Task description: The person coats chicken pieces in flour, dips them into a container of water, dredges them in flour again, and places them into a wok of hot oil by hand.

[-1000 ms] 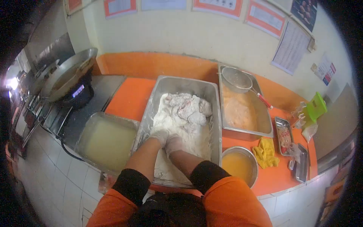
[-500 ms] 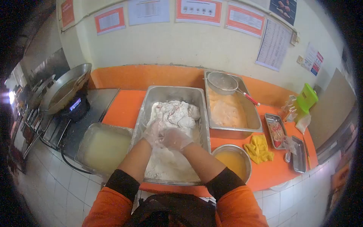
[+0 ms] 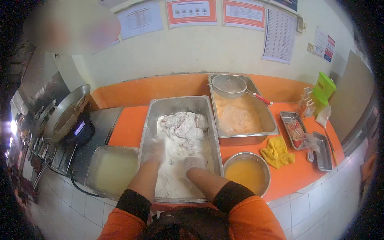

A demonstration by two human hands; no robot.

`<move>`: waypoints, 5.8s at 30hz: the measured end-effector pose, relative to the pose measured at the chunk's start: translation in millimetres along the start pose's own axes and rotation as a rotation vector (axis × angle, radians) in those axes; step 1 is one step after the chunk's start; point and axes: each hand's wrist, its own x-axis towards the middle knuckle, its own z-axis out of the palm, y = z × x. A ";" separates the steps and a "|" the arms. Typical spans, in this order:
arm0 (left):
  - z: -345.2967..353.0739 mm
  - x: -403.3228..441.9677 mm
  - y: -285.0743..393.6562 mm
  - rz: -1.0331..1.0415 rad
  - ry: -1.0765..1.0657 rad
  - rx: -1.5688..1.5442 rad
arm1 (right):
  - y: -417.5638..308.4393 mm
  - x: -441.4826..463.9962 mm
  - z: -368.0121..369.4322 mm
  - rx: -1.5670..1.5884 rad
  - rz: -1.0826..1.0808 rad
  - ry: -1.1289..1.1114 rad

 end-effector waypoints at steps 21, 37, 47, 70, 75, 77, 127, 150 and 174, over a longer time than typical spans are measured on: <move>10.5 39.0 74.5 0.512 -0.470 0.379 | 45.1 -24.5 -104.8 0.049 -0.112 -0.131; 42.9 -9.5 -1.6 0.353 -0.672 0.558 | 52.7 -8.1 -89.0 -0.023 -0.291 -0.095; -15.1 -24.4 48.2 0.330 -0.608 0.291 | 55.7 1.7 -76.6 0.017 -0.214 -0.067; 14.2 -54.7 18.5 0.794 -0.431 0.952 | 47.7 -0.8 -83.9 -0.130 -0.348 -0.107; -20.0 -72.6 46.6 0.774 -0.672 0.469 | 49.0 -9.7 -93.4 -0.326 -0.501 -0.096; -20.1 -40.6 29.9 0.793 -0.607 0.511 | 49.4 -5.9 -90.0 -0.382 -0.532 -0.111; -191.1 -108.4 -248.4 0.489 -0.368 0.571 | -271.0 11.6 -57.8 -0.419 -0.983 -0.010; -321.0 -65.2 -140.4 -0.096 -0.499 0.363 | -246.6 26.2 -79.7 0.679 -0.712 -0.374; -98.4 -16.7 38.2 0.571 -0.508 0.192 | 14.2 8.5 -101.2 -0.100 -0.335 0.226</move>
